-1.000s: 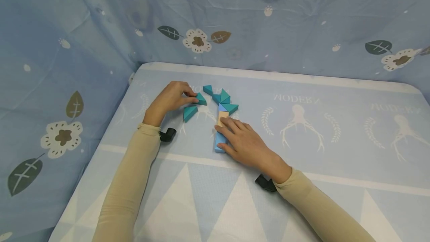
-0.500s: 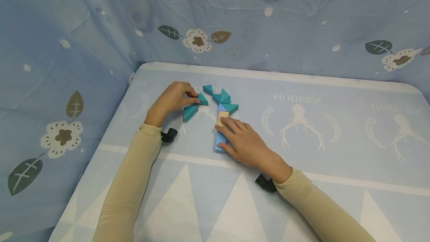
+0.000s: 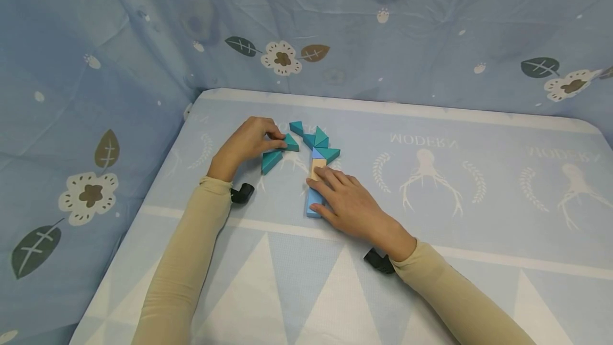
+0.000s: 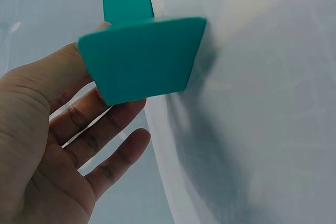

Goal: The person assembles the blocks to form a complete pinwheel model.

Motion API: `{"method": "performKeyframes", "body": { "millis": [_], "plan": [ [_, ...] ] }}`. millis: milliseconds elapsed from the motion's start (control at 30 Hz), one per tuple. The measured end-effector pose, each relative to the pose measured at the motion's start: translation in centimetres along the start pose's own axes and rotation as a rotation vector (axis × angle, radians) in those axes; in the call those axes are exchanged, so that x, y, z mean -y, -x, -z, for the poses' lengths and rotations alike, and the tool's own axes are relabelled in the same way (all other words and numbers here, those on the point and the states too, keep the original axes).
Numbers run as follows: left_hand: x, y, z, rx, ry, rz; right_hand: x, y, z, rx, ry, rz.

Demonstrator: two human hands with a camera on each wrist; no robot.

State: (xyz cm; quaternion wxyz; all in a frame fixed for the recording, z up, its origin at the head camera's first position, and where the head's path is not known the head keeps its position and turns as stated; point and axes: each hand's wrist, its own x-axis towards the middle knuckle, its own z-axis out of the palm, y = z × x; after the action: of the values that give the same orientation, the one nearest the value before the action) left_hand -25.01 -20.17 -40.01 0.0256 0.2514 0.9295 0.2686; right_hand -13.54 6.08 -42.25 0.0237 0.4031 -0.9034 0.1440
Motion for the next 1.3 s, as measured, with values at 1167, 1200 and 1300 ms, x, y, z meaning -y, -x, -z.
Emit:
{"method": "performKeyframes", "body": {
  "millis": [1167, 1200, 1300],
  "plan": [
    [-1.2, -0.3, -1.0, -0.008, -0.011, -0.033, 0.0, 0.0, -0.1, 0.000, -0.007, 0.000],
    [-1.3, -0.3, -1.0, -0.010, -0.011, -0.034, 0.0, 0.0, -0.1, 0.000, -0.008, 0.001],
    [-1.3, -0.3, -1.1, -0.013, -0.012, -0.036, 0.0, 0.0, 0.0, -0.001, -0.011, 0.001]
  ]
}}
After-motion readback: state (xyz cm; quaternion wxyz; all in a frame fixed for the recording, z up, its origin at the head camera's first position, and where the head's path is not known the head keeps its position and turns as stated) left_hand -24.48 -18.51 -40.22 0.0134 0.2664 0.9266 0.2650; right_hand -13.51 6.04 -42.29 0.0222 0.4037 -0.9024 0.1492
